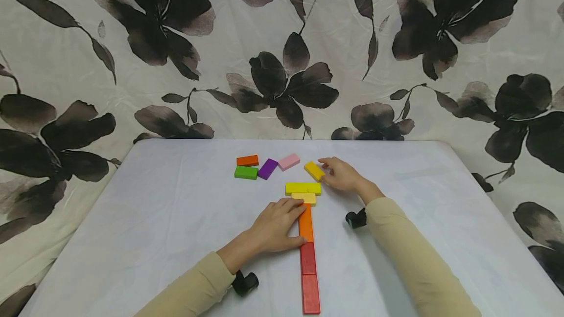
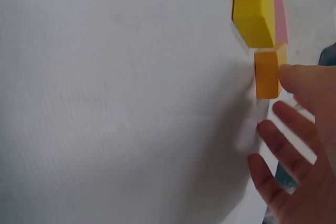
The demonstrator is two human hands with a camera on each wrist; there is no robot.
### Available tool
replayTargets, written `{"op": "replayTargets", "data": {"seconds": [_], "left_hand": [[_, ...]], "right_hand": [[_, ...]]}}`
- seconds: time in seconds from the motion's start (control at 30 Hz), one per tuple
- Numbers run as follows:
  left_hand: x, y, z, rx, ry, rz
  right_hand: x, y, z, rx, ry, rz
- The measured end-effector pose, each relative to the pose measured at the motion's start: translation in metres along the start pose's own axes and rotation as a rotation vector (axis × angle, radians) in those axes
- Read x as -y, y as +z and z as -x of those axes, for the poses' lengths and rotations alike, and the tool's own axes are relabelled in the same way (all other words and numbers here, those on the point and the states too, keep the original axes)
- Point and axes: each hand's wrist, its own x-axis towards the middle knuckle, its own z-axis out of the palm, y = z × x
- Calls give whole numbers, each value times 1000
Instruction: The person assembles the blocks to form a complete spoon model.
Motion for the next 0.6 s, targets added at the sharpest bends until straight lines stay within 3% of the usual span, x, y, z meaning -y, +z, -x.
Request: {"op": "replayTargets", "data": {"seconds": [0.3,0.4,0.6], "left_hand": [[1,0,1,-6,6,6],[1,1,1,-2,8,6],[1,0,0,6,2,7]], "right_hand": [[0,-2,-6,34,-210,38],[0,-1,-9,55,-237,54],[0,-1,-11,97,-203,79]]}}
